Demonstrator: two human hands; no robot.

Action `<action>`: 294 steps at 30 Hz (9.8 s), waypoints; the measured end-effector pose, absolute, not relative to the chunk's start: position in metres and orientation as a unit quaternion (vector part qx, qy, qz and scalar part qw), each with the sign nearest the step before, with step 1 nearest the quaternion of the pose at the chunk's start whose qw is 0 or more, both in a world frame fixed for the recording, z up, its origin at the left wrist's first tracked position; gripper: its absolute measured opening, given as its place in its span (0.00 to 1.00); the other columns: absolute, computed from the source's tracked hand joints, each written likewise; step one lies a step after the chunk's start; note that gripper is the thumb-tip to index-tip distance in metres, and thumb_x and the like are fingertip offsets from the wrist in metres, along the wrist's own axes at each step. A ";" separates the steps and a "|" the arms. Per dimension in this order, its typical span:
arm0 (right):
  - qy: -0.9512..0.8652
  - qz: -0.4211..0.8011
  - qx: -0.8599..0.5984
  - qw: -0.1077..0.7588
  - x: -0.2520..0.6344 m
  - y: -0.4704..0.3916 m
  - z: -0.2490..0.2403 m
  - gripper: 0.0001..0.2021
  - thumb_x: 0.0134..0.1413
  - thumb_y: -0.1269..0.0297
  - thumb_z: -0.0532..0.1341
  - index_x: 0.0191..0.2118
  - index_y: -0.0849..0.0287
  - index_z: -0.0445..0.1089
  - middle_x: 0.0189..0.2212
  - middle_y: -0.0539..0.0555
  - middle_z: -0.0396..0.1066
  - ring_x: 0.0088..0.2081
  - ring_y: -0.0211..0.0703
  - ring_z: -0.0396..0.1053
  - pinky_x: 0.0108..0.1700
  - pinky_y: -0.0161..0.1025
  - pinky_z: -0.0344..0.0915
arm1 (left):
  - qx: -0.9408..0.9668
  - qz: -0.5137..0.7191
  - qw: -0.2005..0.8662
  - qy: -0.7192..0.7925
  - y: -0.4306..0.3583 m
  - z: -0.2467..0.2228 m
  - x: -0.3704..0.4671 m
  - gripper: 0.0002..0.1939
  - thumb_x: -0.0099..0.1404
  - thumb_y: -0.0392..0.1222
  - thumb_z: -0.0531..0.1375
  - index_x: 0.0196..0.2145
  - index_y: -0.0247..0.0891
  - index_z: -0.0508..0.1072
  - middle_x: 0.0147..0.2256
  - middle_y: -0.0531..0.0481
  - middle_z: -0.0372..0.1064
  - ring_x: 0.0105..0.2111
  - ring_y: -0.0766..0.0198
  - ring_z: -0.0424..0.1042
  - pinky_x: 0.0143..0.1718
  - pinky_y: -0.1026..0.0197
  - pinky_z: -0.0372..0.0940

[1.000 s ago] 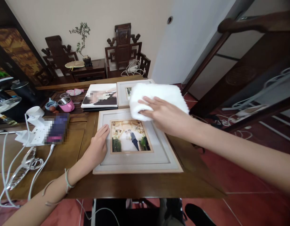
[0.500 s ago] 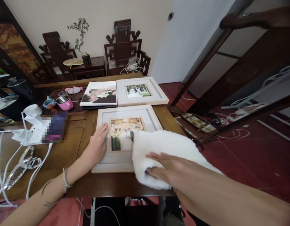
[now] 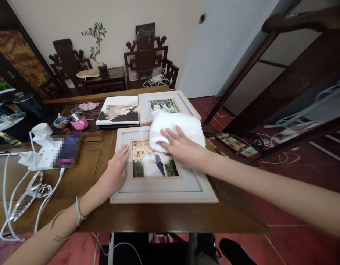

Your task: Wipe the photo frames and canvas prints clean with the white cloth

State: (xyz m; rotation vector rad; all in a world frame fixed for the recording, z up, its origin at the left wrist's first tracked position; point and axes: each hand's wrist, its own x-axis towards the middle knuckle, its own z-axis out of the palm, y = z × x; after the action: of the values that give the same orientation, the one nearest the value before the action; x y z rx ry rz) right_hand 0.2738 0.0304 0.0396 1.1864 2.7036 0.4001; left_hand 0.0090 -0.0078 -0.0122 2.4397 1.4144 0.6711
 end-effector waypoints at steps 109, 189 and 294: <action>0.943 -0.035 0.320 0.080 0.186 -0.040 0.056 0.22 0.54 0.74 0.60 0.55 0.57 0.70 0.65 0.61 0.51 0.65 0.71 0.44 0.61 0.69 0.49 | 0.802 0.314 0.174 0.477 -0.017 0.012 0.018 0.30 0.73 0.53 0.40 0.65 0.31 0.50 0.65 0.34 0.48 0.66 0.51 0.48 0.65 0.43 0.47; 0.903 0.097 0.413 0.069 0.318 0.053 0.059 0.32 0.41 0.88 0.48 0.46 0.55 0.75 0.54 0.58 0.70 0.62 0.54 0.57 0.58 0.62 0.57 | 0.832 0.296 0.124 0.452 -0.016 -0.004 0.016 0.29 0.55 0.20 0.46 0.52 0.33 0.69 0.54 0.38 0.68 0.60 0.52 0.61 0.59 0.40 0.60; 0.943 -0.002 0.333 -0.019 0.344 -0.083 0.039 0.17 0.46 0.79 0.57 0.34 0.51 0.78 0.58 0.57 0.66 0.61 0.59 0.57 0.58 0.64 0.59 | 0.809 0.280 0.112 0.505 -0.013 -0.009 0.016 0.29 0.60 0.24 0.46 0.58 0.33 0.65 0.60 0.37 0.60 0.62 0.53 0.58 0.62 0.40 0.53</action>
State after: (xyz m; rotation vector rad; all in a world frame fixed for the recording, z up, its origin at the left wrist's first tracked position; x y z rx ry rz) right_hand 0.3439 -0.0826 0.0393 1.0605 2.9980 -0.0063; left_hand 0.0160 -0.0129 -0.0089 2.3744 1.4823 0.8213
